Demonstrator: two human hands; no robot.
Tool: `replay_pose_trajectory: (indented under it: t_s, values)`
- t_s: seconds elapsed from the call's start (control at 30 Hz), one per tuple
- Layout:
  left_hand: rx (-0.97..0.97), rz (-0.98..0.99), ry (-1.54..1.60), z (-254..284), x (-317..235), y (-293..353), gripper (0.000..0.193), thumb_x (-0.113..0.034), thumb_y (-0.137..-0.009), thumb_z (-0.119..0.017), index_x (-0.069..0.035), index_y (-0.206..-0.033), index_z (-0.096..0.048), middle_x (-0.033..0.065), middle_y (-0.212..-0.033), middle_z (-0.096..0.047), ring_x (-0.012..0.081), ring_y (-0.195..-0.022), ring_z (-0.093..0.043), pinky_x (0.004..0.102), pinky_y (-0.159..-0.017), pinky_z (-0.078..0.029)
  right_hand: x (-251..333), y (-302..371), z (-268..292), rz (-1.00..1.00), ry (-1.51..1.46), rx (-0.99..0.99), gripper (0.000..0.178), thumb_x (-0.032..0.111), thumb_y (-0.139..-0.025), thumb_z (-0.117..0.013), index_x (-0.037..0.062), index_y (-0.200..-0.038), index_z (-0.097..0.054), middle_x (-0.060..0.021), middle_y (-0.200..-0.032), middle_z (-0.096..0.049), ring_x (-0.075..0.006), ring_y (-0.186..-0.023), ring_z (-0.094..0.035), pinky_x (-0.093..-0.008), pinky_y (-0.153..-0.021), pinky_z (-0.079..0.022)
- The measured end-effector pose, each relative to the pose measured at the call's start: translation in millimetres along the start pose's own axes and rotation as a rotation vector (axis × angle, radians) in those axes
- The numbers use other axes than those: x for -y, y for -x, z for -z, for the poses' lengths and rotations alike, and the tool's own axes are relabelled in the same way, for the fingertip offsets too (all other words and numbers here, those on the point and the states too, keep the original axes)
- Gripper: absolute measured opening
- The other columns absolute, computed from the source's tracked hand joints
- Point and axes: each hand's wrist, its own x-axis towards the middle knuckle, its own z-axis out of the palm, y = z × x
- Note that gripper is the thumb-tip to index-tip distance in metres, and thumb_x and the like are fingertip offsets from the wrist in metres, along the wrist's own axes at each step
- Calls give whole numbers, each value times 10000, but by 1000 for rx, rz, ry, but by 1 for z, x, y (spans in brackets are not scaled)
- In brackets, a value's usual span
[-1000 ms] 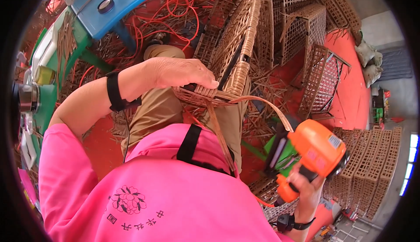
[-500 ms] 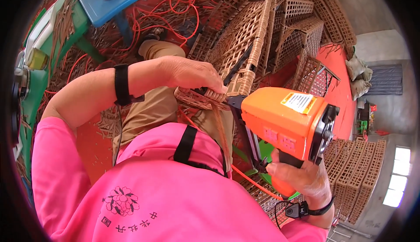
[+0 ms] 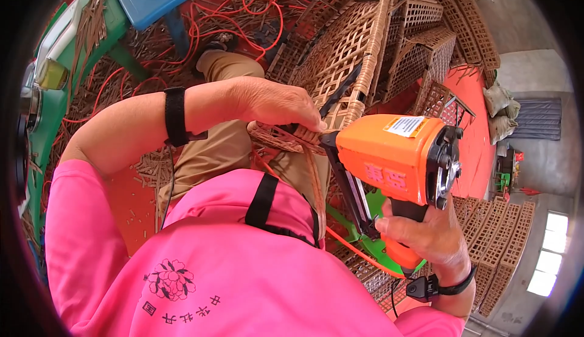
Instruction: Weave and secure strips of material onto a furniture frame using a nail gun and cutting tools.
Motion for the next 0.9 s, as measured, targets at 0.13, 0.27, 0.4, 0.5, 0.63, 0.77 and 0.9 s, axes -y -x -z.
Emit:
replay_pose_trajectory:
  t_s: [0.13,0.27,0.4,0.5,0.63,0.77,0.9]
  values:
    - [-17,163,20,0,-13,1,474,-352,-1017,-477,108,-919,-530,108,-742,-534,150,-761,-413,354,-766,-423,3,0,0,-34,40,-22,483,75,-691,-823,29,-1118,-602,0,-866,-612,-85,-725,-579,-247,-613,-489]
    - [-20,134,39,-1,-7,1,457,-333,-1018,-468,110,-923,-529,132,-748,-542,163,-755,-417,357,-764,-424,10,0,0,-69,55,-38,492,69,-695,-821,19,-1131,-599,-7,-863,-620,-92,-709,-588,-253,-621,-496]
    - [6,-11,-113,1,-8,1,426,-298,-1019,-454,115,-938,-523,190,-765,-542,205,-740,-427,366,-770,-427,19,-1,0,-85,52,-4,493,54,-707,-810,5,-1148,-594,-22,-839,-629,-105,-709,-606,-263,-633,-502]
    - [4,-43,-130,-1,-4,1,423,-290,-1020,-449,121,-952,-525,217,-780,-546,230,-736,-432,371,-775,-430,24,-1,0,-77,79,-2,482,33,-716,-796,-4,-1149,-588,-30,-822,-633,-111,-701,-614,-269,-612,-500]
    - [15,-231,-211,2,19,-7,450,-315,-1023,-451,122,-979,-552,236,-809,-566,238,-753,-494,376,-796,-443,38,-3,-3,-74,162,12,471,-2,-726,-771,-13,-1154,-574,-35,-824,-636,-112,-682,-617,-277,-592,-496]
    - [-26,-280,-268,1,7,5,511,-378,-1033,-441,116,-1017,-569,220,-868,-629,245,-822,-571,378,-816,-457,53,-8,-7,-119,159,37,468,-12,-731,-757,-11,-1160,-569,-31,-807,-632,-112,-664,-614,-280,-593,-496]
    - [-114,189,-82,-3,-26,7,610,-478,-1042,-377,84,-1126,-598,141,-948,-667,236,-870,-579,389,-795,-474,52,-7,-6,-112,197,36,456,-16,-741,-743,-8,-1163,-569,-27,-775,-624,-112,-641,-611,-280,-573,-491]
